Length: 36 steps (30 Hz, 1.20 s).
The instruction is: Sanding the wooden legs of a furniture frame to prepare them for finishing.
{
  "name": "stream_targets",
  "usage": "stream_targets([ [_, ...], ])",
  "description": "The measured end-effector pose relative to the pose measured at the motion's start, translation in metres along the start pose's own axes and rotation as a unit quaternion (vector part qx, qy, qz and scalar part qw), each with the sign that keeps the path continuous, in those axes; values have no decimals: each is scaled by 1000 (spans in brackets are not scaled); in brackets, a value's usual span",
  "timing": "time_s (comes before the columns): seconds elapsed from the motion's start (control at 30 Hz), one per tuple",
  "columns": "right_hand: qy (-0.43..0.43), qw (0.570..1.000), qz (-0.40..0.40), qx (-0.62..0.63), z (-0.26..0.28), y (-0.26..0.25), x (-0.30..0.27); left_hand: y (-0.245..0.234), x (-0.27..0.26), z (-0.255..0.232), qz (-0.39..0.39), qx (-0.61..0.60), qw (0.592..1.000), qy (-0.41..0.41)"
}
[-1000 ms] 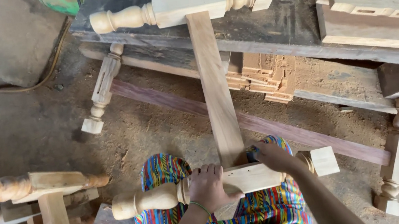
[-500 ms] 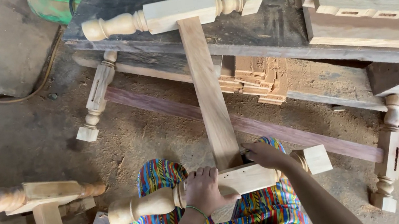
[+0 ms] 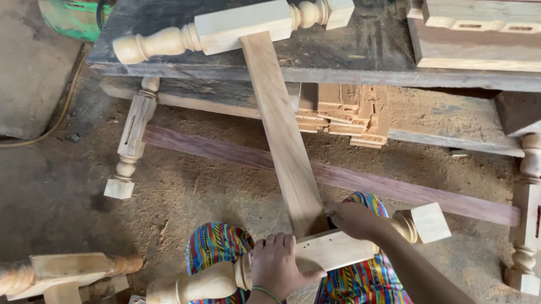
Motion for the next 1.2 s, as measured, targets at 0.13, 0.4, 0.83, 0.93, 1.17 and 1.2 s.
stream_targets([
  [0.13,54,993,-11,-104,35,-28,-45,2,-2,1,34,-11,999,-9],
  [0.4,-76,934,89,338,-76,-2,-27,8,-1,3,15,-1,1000,2],
  [0.83,42,990,-127,39,11,-7,-50,5,-2,1,16,3,1000,-6],
  [0.93,-44,982,-140,119,4,-14,-64,6,-2,1,3,-8,1000,-5],
  [1.17,65,992,-111,-7,29,-21,-41,6,-1,1,16,-3,1000,-4],
  [1.2,83,995,-53,-19,21,-11,-29,8,-2,0,22,3,1000,-5],
])
Point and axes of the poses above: each hand's wrist, its own x-axis towards the middle knuckle, its own y-axis out of the palm, z = x × y, the point moved 1 cm from there along x, towards the middle knuckle, and after that the axes turned 3 degrees about y, right-handed, at the moved point
